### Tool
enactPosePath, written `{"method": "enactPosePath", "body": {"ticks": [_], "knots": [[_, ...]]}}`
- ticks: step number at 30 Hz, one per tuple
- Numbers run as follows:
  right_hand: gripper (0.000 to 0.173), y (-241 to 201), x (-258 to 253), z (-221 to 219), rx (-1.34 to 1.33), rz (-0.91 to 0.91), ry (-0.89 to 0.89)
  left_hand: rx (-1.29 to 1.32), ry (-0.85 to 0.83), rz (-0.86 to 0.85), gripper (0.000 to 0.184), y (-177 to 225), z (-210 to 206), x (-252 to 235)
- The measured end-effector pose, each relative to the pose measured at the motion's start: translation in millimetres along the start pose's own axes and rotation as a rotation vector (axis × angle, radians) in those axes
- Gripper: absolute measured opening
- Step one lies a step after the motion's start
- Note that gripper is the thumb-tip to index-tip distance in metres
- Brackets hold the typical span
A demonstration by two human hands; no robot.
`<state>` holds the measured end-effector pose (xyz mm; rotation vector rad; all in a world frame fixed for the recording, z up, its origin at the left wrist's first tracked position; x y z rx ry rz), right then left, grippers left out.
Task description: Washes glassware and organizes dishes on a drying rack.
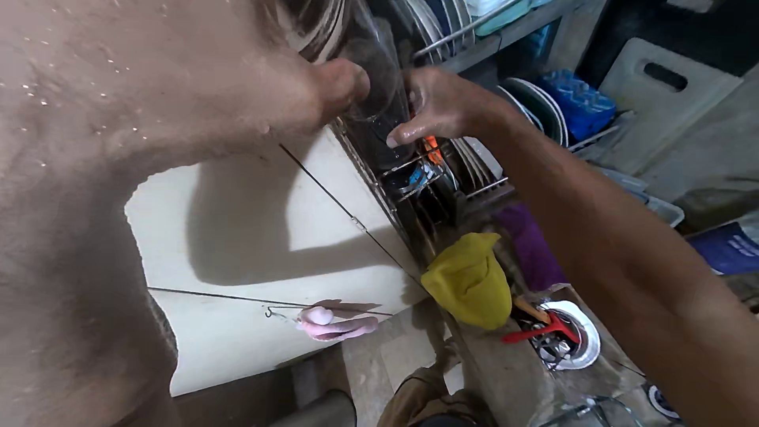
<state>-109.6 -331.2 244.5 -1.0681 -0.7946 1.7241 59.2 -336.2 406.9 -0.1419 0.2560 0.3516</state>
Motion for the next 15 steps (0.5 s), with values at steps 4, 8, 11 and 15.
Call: {"method": "enactPosePath", "body": {"ticks": [4, 8, 11, 15], "knots": [[0.057, -16.8, -2.9, 14.7, -0.081, 0.057, 0.089, 0.082, -0.027, 0.148, 0.034, 7.4, -16.8, 26.7], [0.047, -23.3, -5.2, 35.4, -0.053, 0.090, 0.240, -0.038, -0.063, 0.202, 0.024, -15.7, -21.7, 28.8], [0.032, -27.3, -1.3, 51.9, -0.113, 0.188, 0.402, -0.171, 0.051, 0.074, 0.023, -32.3, -23.2, 35.9], [0.017, -30.6, 16.6, 74.1, -0.134, 0.299, 0.624, -0.154, 0.174, -0.066, 0.025, 62.2, -7.1, 10.0]]}}
Point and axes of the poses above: each hand's wrist, its own x-axis away from the middle knuckle, its own z-axis out of the back of the hand, y = z × x, the point moved 7 cm from there along -x, towards the middle knuckle
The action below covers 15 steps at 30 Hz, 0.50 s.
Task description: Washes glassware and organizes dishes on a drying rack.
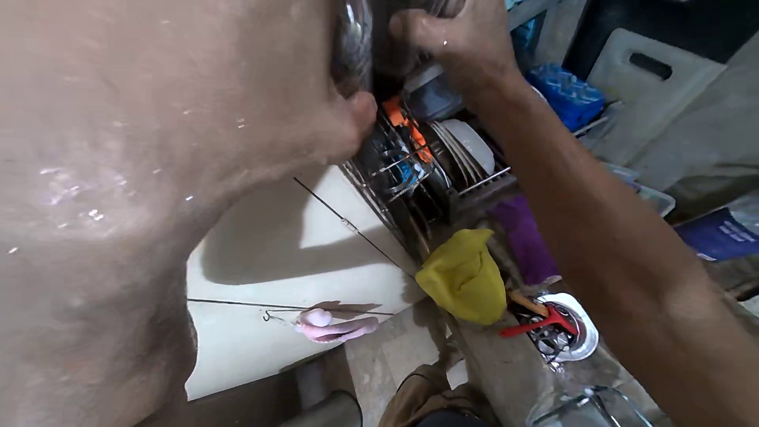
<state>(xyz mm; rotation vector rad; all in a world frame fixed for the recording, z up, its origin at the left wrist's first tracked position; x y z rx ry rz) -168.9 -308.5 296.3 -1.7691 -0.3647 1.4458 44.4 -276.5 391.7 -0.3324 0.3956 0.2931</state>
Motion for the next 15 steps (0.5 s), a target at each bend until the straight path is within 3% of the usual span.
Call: {"method": "enactPosePath", "body": {"ticks": [3, 9, 12, 15], "knots": [[0.018, -7.5, 10.3, 25.0, 0.077, -0.067, 0.118, 0.075, -0.220, 0.252, 0.025, 41.5, 6.1, -23.9], [0.030, -16.8, 39.9, 75.7, -0.030, -0.092, 0.207, -0.045, -0.305, 0.306, 0.030, 33.6, -27.2, -52.5], [0.034, -17.8, 53.7, 101.9, -0.003, -0.139, 0.244, -0.201, -0.484, 0.357, 0.041, 35.2, -63.9, -57.0], [0.037, -22.1, 66.0, 122.7, 0.016, -0.172, 0.254, -0.179, -0.679, 0.484, 0.040, 35.2, -103.1, -46.3]]}}
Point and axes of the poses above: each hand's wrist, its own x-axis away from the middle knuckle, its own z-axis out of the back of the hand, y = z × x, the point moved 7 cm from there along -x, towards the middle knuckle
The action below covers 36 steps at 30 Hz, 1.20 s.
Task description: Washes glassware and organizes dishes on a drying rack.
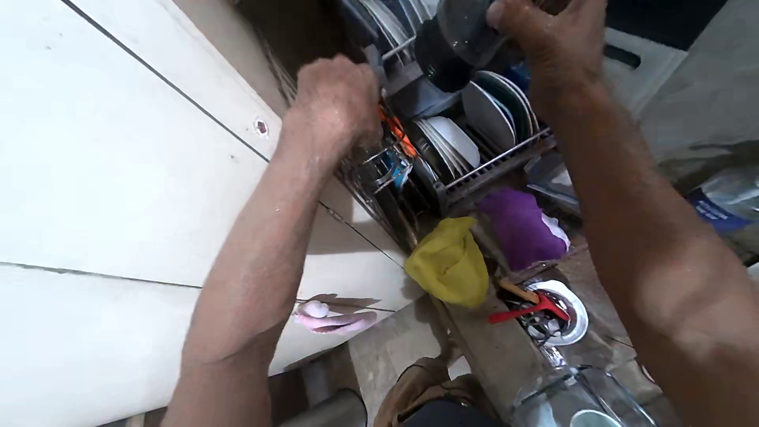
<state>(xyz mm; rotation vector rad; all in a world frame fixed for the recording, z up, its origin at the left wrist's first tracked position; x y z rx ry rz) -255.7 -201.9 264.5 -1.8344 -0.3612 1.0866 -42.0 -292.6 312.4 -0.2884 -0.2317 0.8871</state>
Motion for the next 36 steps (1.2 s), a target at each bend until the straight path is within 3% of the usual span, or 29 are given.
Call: {"method": "enactPosePath", "body": {"ticks": [7, 16, 19, 23, 28, 30, 32, 36], "knots": [[0.052, 2.3, 7.5, 31.6, 0.004, -0.015, 0.018, 0.055, -0.172, 0.070, 0.043, -3.7, -35.6, -22.2], [0.052, 1.5, 15.9, 39.3, 0.014, -0.069, 0.000, 0.131, -0.265, 0.059, 0.041, -5.9, -49.7, -27.9], [0.054, -0.1, 16.4, 34.1, 0.029, -0.073, -0.031, 0.173, -0.260, 0.058, 0.058, -6.9, -46.9, -25.3], [0.050, -9.1, 9.7, 10.0, -0.021, -0.026, -0.071, 0.291, -0.073, 0.038, 0.063, -9.4, -27.9, -5.7], [0.037, -28.5, 4.4, -45.8, -0.106, 0.014, -0.174, 0.484, 0.498, -0.156, 0.047, 2.1, -1.5, 97.3], [0.037, -29.6, 1.5, -73.9, -0.116, 0.025, -0.233, 0.665, 0.633, -0.199, 0.035, 13.4, -27.6, 140.0], [0.044, -27.3, -1.3, -102.6, -0.156, 0.056, -0.302, 0.900, 0.574, -0.163, 0.032, 25.2, -77.6, 147.0], [0.055, -16.8, -3.6, -146.8, -0.093, 0.027, -0.423, 1.309, 0.310, 0.030, 0.079, 45.4, -159.9, 120.1]]}}
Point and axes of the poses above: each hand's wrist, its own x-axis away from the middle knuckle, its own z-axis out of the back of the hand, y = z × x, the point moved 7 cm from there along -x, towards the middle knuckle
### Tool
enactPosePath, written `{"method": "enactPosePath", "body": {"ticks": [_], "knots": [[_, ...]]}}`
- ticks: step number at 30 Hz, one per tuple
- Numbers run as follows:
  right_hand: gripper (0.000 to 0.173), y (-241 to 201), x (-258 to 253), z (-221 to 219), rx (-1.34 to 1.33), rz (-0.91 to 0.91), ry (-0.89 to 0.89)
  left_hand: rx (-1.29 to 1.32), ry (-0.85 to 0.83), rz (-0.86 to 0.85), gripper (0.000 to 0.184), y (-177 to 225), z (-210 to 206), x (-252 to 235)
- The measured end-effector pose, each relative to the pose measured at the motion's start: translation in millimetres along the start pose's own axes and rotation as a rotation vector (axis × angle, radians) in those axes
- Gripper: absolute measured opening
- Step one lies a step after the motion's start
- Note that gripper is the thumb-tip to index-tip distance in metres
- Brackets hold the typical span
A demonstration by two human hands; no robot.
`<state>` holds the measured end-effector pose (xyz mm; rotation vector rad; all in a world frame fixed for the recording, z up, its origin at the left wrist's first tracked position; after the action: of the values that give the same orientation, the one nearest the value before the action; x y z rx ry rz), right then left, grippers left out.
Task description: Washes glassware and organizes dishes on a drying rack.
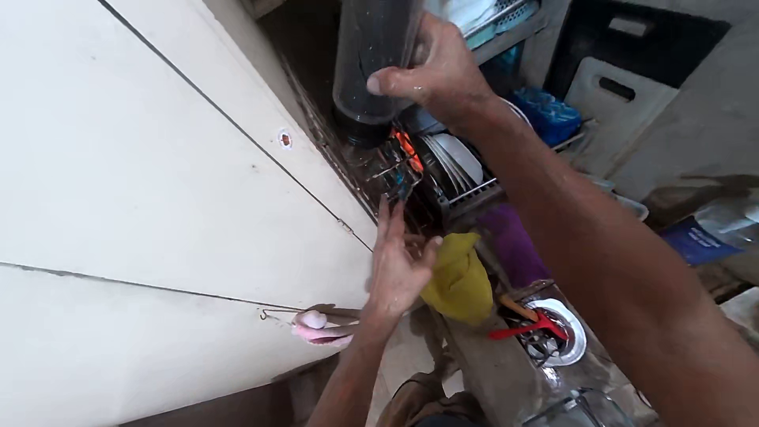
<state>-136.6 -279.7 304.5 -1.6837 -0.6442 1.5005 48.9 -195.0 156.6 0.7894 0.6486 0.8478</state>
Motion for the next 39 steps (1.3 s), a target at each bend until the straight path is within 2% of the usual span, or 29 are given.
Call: {"method": "enactPosePath", "body": {"ticks": [4, 8, 13, 17, 24, 28, 34, 39], "knots": [[0.057, 20.4, -9.1, -20.1, 0.050, -0.061, -0.080, 0.036, 0.110, 0.056, 0.097, -17.2, -11.1, -21.2], [0.060, 35.6, -7.2, -24.9, 0.121, -0.134, -0.079, -0.052, 0.167, 0.084, 0.092, -19.7, -13.2, -33.0], [0.058, 44.9, -3.6, -24.0, 0.143, -0.186, -0.096, -0.089, 0.117, 0.182, 0.094, -23.8, -17.1, -42.3], [0.060, 43.5, -7.3, -20.7, 0.241, -0.219, -0.107, -0.067, 0.089, 0.181, 0.096, -23.6, -17.7, -41.3], [0.064, 35.8, -15.8, -27.9, 0.517, -0.168, -0.142, -0.106, 0.018, 0.143, 0.097, -27.3, -24.1, -35.5], [0.069, 26.0, -12.0, -32.1, 0.740, -0.174, -0.178, -0.085, 0.081, 0.140, 0.092, -25.1, -17.5, -36.1], [0.066, 45.6, -13.6, -34.0, 0.605, -0.182, -0.197, -0.021, 0.085, 0.109, 0.087, -22.3, -13.8, -44.0], [0.072, 57.6, -7.5, -35.8, 0.764, -0.270, -0.257, -0.039, 0.038, 0.091, 0.085, -24.5, -15.1, -44.7]]}}
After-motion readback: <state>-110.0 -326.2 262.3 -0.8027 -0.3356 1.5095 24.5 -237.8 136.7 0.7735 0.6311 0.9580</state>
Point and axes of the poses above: each hand's wrist, its own x-axis away from the middle knuckle, its own z-axis out of the back of the hand, y = z × x, the point moved 7 cm from there along -x, towards the middle knuckle
